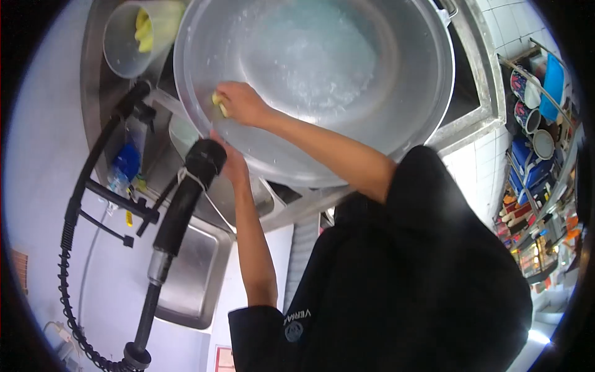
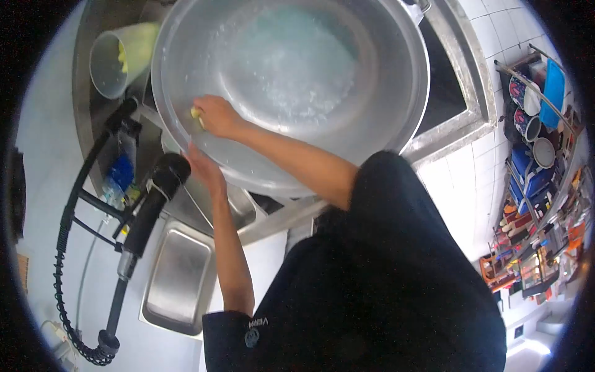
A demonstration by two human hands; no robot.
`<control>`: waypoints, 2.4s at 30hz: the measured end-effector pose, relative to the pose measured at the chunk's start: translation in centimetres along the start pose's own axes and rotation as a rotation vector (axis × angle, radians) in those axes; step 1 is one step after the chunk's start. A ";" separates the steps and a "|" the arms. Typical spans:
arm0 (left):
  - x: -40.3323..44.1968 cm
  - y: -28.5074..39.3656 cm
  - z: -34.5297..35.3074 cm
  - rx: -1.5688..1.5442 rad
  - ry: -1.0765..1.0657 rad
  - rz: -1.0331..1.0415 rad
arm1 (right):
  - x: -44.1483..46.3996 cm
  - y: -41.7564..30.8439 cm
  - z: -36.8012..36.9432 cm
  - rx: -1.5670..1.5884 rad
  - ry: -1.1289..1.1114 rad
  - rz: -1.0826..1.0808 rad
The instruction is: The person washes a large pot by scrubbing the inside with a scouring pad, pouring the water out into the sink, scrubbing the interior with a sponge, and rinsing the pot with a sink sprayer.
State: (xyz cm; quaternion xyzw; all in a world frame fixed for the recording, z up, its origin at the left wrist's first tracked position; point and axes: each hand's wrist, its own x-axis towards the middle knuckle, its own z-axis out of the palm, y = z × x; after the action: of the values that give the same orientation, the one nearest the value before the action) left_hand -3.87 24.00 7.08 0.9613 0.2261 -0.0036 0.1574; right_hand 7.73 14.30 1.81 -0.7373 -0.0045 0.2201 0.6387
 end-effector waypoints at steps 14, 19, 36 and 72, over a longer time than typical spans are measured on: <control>-0.1 2.5 0.1 -0.294 0.090 -0.273 | -9.4 12.2 -9.3 -0.772 -0.921 -0.188; -0.2 2.5 0.0 -0.244 0.054 -0.303 | -6.0 10.6 -7.8 -0.555 -0.864 -0.192; 0.5 1.1 1.3 -0.297 0.199 -0.115 | 5.4 8.7 -17.4 -1.050 -0.447 -0.003; 2.5 3.8 -0.4 -0.477 0.271 -0.108 | -5.0 13.6 -18.2 -1.304 -0.423 -0.193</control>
State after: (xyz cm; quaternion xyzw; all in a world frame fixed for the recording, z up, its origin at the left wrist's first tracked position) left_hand 0.03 22.01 8.36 0.8754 0.2906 0.1699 0.3470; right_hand 5.49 -6.73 -7.85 -0.9083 -0.3259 0.2535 0.0672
